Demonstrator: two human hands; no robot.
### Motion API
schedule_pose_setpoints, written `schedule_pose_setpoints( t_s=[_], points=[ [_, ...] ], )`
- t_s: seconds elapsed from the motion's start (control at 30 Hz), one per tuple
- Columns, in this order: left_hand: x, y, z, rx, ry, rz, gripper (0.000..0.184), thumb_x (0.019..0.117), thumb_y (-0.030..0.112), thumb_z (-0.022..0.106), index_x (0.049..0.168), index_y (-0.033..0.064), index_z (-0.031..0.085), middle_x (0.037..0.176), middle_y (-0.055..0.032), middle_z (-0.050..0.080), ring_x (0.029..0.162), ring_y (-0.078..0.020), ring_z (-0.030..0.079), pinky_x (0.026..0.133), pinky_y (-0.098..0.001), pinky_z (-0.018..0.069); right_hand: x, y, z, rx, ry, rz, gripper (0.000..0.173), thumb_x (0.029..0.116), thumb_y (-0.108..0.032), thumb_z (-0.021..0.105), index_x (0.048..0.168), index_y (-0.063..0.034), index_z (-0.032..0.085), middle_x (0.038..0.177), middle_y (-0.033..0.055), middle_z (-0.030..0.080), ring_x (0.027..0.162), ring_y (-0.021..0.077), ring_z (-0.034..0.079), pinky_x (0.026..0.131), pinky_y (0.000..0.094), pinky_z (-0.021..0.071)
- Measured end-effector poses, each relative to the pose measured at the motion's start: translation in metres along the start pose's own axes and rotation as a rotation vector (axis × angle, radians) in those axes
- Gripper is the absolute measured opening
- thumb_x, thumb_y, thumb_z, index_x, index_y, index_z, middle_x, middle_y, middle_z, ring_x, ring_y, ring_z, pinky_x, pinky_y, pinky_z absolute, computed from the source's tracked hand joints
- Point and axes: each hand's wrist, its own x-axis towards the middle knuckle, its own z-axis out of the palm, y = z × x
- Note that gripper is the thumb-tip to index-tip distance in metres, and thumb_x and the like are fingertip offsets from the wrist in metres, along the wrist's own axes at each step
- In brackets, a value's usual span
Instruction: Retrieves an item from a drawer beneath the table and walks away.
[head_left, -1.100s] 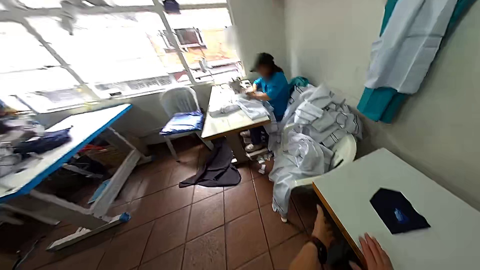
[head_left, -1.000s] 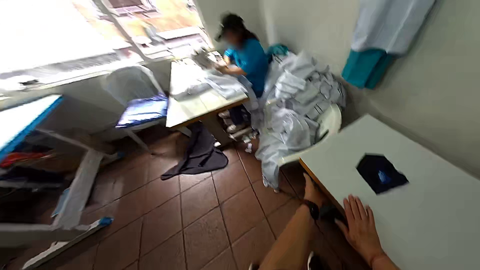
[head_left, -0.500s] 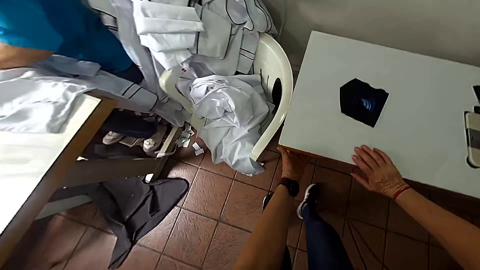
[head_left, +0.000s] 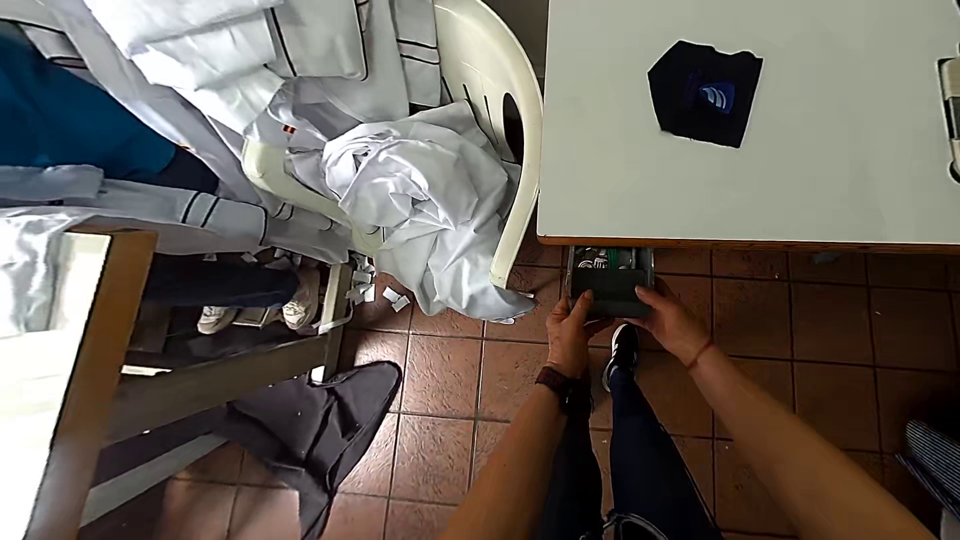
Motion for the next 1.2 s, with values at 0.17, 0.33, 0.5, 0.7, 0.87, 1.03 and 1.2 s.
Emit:
schedule_pose_setpoints(
  t_s=[0.17, 0.33, 0.5, 0.7, 0.87, 1.03, 1.2],
  points=[
    [0.032, 0.009, -0.017, 0.181, -0.077, 0.038, 0.065, 0.1053, 0.038, 0.053, 0.153, 0.0041, 0.025, 0.14, -0.0214, 0.051, 0.117, -0.0306, 0.06, 0.095, -0.0509, 0.0536, 0.014, 0.006, 0.012, 0.162, -0.023, -0.08, 0.063, 0.0787, -0.012, 0.063, 0.14, -0.0124, 0.045, 0.11, 0.0053, 0.066, 0.093, 0.013, 0.067, 0.079, 0.0325, 0.0582],
    [0.055, 0.017, -0.021, 0.238, -0.342, 0.02, 0.084, 0.0751, 0.014, 0.067, 0.153, 0.0132, 0.034, 0.119, -0.0113, 0.065, 0.093, -0.0177, 0.068, 0.077, -0.0377, 0.0594, 0.007, 0.011, 0.012, 0.098, 0.027, -0.149, 0.059, 0.0807, -0.004, 0.058, 0.138, -0.0104, 0.047, 0.113, 0.0061, 0.065, 0.096, 0.012, 0.067, 0.082, 0.0314, 0.0579],
    [0.027, -0.013, -0.053, 0.272, -0.366, 0.02, 0.094, 0.0657, 0.009, 0.069, 0.153, 0.0134, 0.035, 0.124, -0.0113, 0.066, 0.099, -0.0206, 0.069, 0.079, -0.0431, 0.0599, -0.022, 0.051, -0.002, -0.016, 0.03, -0.13, 0.077, 0.077, -0.012, 0.064, 0.151, -0.0096, 0.041, 0.122, 0.0091, 0.067, 0.104, 0.0151, 0.068, 0.088, 0.0359, 0.0584],
    [-0.005, -0.038, -0.077, 0.199, -0.306, -0.038, 0.101, 0.0554, 0.007, 0.069, 0.149, 0.0, 0.032, 0.12, -0.0134, 0.067, 0.1, -0.0176, 0.071, 0.084, -0.0378, 0.0611, -0.052, 0.089, -0.006, 0.003, 0.015, -0.113, 0.095, 0.0663, -0.015, 0.071, 0.15, 0.004, 0.031, 0.126, 0.0111, 0.063, 0.109, 0.0107, 0.067, 0.09, 0.0288, 0.0586],
    [-0.008, -0.046, -0.087, 0.189, -0.299, -0.056, 0.102, 0.0542, 0.006, 0.069, 0.149, -0.0008, 0.032, 0.118, -0.0132, 0.068, 0.099, -0.0163, 0.071, 0.084, -0.0359, 0.0608, -0.055, 0.104, -0.006, -0.003, 0.015, -0.104, 0.099, 0.065, -0.016, 0.071, 0.152, 0.0023, 0.029, 0.13, 0.0117, 0.062, 0.112, 0.0104, 0.066, 0.092, 0.028, 0.0576],
    [0.003, -0.047, -0.082, 0.184, -0.302, -0.039, 0.101, 0.0536, 0.004, 0.068, 0.149, 0.0021, 0.035, 0.12, -0.0126, 0.068, 0.1, -0.0163, 0.07, 0.083, -0.0358, 0.06, -0.044, 0.101, -0.009, 0.022, 0.013, -0.114, 0.093, 0.0656, -0.013, 0.07, 0.15, -0.0005, 0.033, 0.123, 0.0096, 0.065, 0.106, 0.0108, 0.069, 0.089, 0.0286, 0.0589],
    [0.007, -0.054, -0.081, 0.147, -0.304, -0.057, 0.103, 0.0549, 0.003, 0.068, 0.152, 0.0062, 0.033, 0.121, -0.0127, 0.067, 0.098, -0.0165, 0.07, 0.082, -0.0353, 0.0592, -0.036, 0.099, -0.015, -0.012, -0.016, -0.091, 0.095, 0.0649, -0.012, 0.071, 0.151, -0.0022, 0.031, 0.121, 0.0083, 0.065, 0.104, 0.0093, 0.068, 0.089, 0.0268, 0.0581]
  ],
)
